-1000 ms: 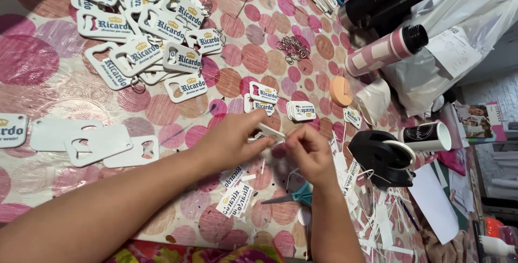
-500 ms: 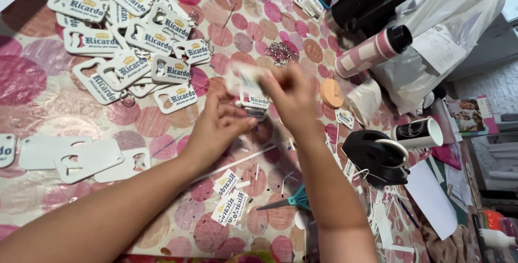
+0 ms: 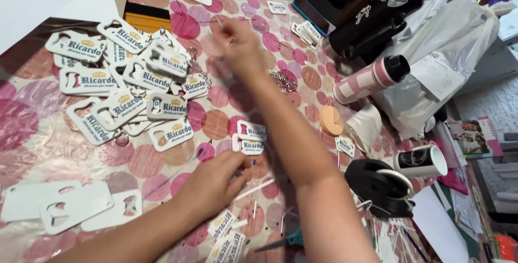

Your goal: Peeling and applying adhesive labels to plastic bottle opener bases

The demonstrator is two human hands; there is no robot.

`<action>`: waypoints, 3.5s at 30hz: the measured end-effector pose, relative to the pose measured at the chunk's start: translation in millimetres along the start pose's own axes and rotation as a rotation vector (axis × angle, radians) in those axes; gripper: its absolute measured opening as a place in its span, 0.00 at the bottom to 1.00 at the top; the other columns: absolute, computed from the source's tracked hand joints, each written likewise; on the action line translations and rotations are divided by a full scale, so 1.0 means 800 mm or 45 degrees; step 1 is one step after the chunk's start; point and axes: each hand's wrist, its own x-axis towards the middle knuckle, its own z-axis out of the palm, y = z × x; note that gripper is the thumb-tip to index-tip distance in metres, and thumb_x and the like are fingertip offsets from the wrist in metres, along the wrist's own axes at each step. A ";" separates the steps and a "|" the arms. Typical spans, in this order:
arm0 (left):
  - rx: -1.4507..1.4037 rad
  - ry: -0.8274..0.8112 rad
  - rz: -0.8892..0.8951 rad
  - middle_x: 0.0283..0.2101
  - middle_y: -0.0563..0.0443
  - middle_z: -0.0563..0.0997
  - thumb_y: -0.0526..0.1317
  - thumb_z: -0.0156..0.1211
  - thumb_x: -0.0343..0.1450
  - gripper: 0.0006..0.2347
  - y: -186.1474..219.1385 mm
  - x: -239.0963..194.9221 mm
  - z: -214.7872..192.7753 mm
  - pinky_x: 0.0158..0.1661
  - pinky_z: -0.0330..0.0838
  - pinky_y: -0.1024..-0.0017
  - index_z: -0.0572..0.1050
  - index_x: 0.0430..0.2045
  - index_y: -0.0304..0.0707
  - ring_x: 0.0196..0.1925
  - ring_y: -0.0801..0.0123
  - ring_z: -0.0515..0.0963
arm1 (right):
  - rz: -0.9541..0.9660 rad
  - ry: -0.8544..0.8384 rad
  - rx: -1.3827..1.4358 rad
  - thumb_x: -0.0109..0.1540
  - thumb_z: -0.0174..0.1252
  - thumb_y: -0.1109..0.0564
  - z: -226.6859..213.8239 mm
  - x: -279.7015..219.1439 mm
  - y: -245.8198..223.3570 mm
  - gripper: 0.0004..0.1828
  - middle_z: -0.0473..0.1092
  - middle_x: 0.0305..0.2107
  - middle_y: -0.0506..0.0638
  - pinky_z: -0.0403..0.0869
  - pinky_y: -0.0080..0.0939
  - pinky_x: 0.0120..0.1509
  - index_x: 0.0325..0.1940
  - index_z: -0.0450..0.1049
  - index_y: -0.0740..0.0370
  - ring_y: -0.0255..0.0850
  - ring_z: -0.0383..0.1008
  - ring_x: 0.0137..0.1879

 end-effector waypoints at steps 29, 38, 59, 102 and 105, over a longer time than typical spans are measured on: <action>-0.215 -0.022 -0.136 0.40 0.55 0.79 0.42 0.56 0.73 0.04 0.010 0.005 -0.019 0.21 0.72 0.59 0.75 0.35 0.45 0.30 0.56 0.82 | 0.396 -0.398 -0.847 0.57 0.61 0.43 -0.237 0.182 0.412 0.30 0.73 0.44 0.57 0.73 0.48 0.46 0.59 0.71 0.60 0.47 0.74 0.44; -0.142 -0.102 -0.312 0.40 0.64 0.80 0.46 0.58 0.71 0.05 0.012 0.005 -0.022 0.24 0.75 0.62 0.76 0.37 0.55 0.31 0.64 0.83 | 0.673 -0.469 -0.840 0.55 0.67 0.43 -0.242 0.146 0.358 0.22 0.74 0.37 0.47 0.72 0.42 0.39 0.48 0.73 0.53 0.39 0.73 0.37; 0.132 -0.057 -0.202 0.42 0.59 0.78 0.47 0.57 0.71 0.07 -0.004 -0.002 0.004 0.22 0.74 0.52 0.74 0.39 0.53 0.30 0.55 0.81 | 0.657 -1.087 -0.832 0.58 0.62 0.51 -0.223 -0.012 0.086 0.33 0.66 0.61 0.47 0.74 0.49 0.66 0.68 0.62 0.39 0.45 0.72 0.61; -0.752 0.162 -0.053 0.46 0.42 0.86 0.37 0.59 0.73 0.16 0.026 0.009 -0.029 0.48 0.77 0.61 0.74 0.57 0.39 0.48 0.62 0.84 | -0.195 -0.774 -0.255 0.68 0.55 0.56 -0.196 -0.229 -0.028 0.08 0.78 0.23 0.53 0.78 0.50 0.41 0.47 0.77 0.59 0.50 0.81 0.31; -0.939 -0.020 -0.253 0.43 0.43 0.86 0.33 0.63 0.69 0.21 0.028 0.006 -0.022 0.41 0.80 0.74 0.73 0.60 0.42 0.40 0.71 0.83 | -0.313 -0.807 -0.243 0.67 0.58 0.58 -0.179 -0.228 -0.031 0.05 0.77 0.26 0.57 0.78 0.50 0.40 0.44 0.78 0.61 0.52 0.81 0.31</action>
